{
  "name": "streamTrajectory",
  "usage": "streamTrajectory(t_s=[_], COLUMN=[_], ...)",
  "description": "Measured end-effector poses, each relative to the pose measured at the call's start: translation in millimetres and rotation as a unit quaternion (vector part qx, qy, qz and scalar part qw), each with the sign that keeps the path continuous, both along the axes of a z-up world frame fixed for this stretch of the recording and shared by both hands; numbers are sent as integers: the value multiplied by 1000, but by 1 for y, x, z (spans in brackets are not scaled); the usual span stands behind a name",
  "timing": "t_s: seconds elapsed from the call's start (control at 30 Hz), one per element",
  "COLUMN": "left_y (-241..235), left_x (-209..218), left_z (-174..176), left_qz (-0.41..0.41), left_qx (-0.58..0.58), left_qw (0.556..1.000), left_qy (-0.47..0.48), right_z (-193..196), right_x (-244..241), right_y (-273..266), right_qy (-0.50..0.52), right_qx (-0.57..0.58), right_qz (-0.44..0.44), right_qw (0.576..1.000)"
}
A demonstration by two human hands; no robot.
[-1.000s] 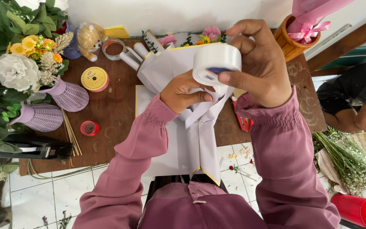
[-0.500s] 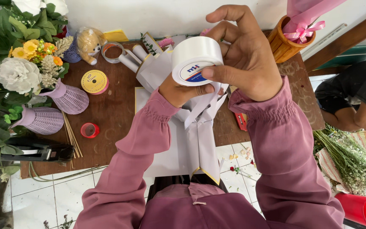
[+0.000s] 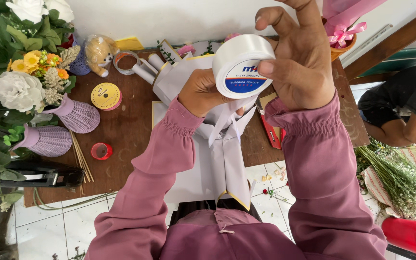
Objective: The person wraps a bouquet of flowers in white paper with gold trim, secures it with a white ribbon, and ties a decorative bow. They use scissors to cut the ribbon and adjust the bow loops.
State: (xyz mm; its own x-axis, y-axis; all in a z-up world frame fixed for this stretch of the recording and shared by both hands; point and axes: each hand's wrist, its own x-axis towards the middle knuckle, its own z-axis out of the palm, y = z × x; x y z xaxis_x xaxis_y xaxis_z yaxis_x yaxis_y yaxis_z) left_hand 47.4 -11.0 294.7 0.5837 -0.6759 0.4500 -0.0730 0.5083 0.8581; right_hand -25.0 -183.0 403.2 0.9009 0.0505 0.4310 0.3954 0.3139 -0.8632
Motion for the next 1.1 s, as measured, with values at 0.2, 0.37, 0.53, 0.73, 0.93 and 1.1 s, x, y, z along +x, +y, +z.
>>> streamTrajectory(t_s=[0.2,0.37,0.53,0.73,0.93,1.1], left_y=[-2,1,-7,-37,-48,-47], left_x=[-2,4,12,11,-21,-37], left_z=[12,21,-25,-195,-237,-216], left_qz=[-11,7,-31,-166,-140,-52], left_qx=[-9,130,254,412,473,460], left_qw=[998,987,964,887,830,830], left_qy=[57,91,67,130,260,311], right_z=[-26,-68,-135,-302,-441,-472], right_x=[13,-3,-25,-65,-64,-41], right_y=[-33,-89,-126,-165,-205,-236], right_qy=[-62,-21,26,348,426,407], right_qx=[160,191,200,196,109,-255], right_qz=[38,-68,-112,-284,-369,-426], right_qw=[984,979,973,872,819,767])
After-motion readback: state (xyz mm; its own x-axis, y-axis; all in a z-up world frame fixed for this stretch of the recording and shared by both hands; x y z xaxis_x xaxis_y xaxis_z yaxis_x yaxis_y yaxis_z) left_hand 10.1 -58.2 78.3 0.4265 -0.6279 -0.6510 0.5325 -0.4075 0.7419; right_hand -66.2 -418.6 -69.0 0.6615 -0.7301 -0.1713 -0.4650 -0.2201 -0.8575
